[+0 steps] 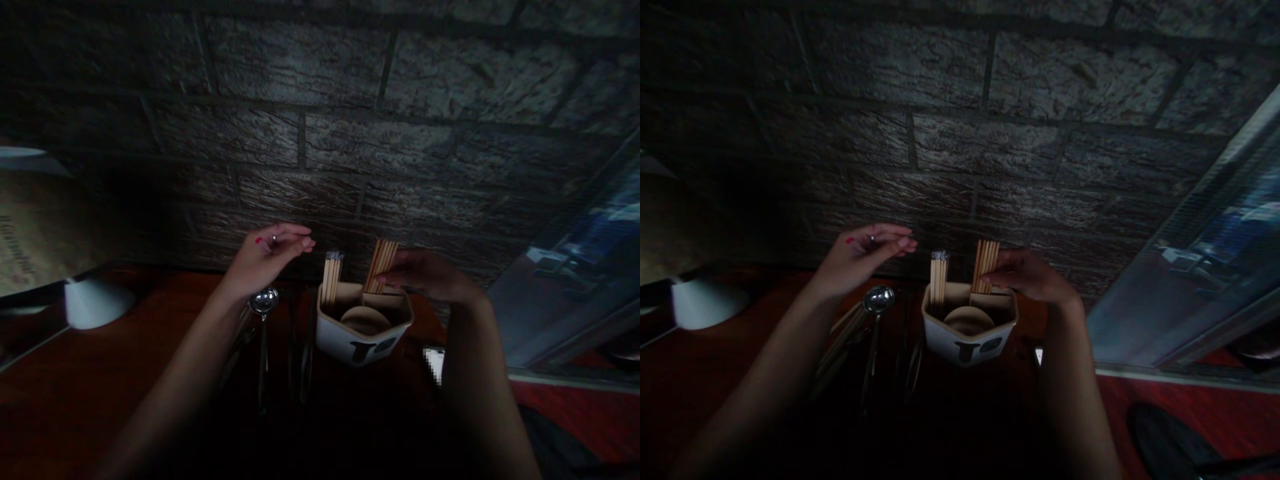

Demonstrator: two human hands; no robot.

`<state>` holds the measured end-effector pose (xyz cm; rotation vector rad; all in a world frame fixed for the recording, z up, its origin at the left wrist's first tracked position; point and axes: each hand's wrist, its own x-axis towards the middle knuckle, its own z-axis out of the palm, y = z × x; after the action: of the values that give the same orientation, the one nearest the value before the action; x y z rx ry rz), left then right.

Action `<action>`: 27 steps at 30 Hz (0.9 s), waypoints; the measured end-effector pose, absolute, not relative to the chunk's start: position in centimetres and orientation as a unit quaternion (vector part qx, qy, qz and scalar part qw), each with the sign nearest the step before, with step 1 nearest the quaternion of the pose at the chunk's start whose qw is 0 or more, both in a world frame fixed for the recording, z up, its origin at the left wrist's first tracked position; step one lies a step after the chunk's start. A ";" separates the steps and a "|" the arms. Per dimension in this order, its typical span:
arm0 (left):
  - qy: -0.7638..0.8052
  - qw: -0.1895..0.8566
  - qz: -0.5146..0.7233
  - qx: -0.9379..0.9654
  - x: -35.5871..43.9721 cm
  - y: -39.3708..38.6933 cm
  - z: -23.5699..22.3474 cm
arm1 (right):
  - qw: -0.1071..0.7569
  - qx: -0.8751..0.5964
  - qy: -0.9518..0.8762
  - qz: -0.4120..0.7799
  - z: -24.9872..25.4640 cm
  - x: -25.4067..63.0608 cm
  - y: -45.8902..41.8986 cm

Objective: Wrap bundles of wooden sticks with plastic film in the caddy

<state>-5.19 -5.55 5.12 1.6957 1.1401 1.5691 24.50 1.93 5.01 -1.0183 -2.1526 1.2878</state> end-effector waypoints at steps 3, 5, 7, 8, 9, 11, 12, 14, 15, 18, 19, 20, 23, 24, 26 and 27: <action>0.421 0.240 0.597 0.640 -3.6 -6.0 4.9 | 0.252 -0.364 -0.758 0.478 5.4 24.6 1.6; 0.401 0.218 0.602 0.655 -2.4 -6.4 4.9 | 0.293 -0.354 -0.752 0.473 5.7 24.7 1.3; 0.392 0.209 0.598 0.667 -1.0 -6.6 5.1 | 0.326 -0.341 -0.751 0.462 6.0 24.7 1.1; 0.393 0.204 0.592 0.673 -0.3 -6.6 5.2 | 0.340 -0.336 -0.750 0.456 6.0 24.7 1.0; 0.396 0.196 0.588 0.677 0.3 -6.5 5.4 | 0.351 -0.335 -0.750 0.449 6.1 24.7 1.0; 0.411 0.180 0.575 0.684 1.6 -5.9 5.8 | 0.376 -0.335 -0.746 0.436 6.1 24.6 1.0; 0.417 0.176 0.568 0.688 2.1 -5.5 5.9 | 0.388 -0.336 -0.742 0.432 6.1 24.6 1.0; 0.421 0.187 0.559 0.689 3.1 -4.7 5.9 | 0.406 -0.338 -0.729 0.434 6.1 24.5 1.1; 0.422 0.197 0.559 0.686 3.5 -4.2 5.8 | 0.413 -0.338 -0.723 0.440 6.0 24.4 1.1; 0.431 0.211 0.557 0.678 4.6 -3.3 5.1 | 0.412 -0.324 -0.717 0.460 5.9 24.4 1.3; 0.433 0.213 0.553 0.679 4.9 -3.1 4.9 | 0.408 -0.316 -0.720 0.465 5.9 24.4 1.4; 0.434 0.215 0.547 0.683 5.1 -3.0 4.7 | 0.402 -0.308 -0.724 0.469 5.8 24.4 1.5; 0.430 0.227 0.534 0.692 5.5 -2.9 4.4 | 0.390 -0.292 -0.733 0.475 5.8 24.4 1.6; 0.430 0.230 0.534 0.691 5.5 -2.9 4.4 | 0.391 -0.290 -0.732 0.476 5.8 24.4 1.6; 0.429 0.237 0.539 0.685 5.6 -2.9 4.4 | 0.395 -0.287 -0.729 0.480 5.8 24.4 1.6; 0.428 0.244 0.542 0.680 5.6 -2.9 4.4 | 0.395 -0.285 -0.728 0.482 5.9 24.3 1.5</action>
<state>5.62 -2.89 4.37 1.8587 1.1704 1.4818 24.29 1.52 5.86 -0.7225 -1.8456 1.2230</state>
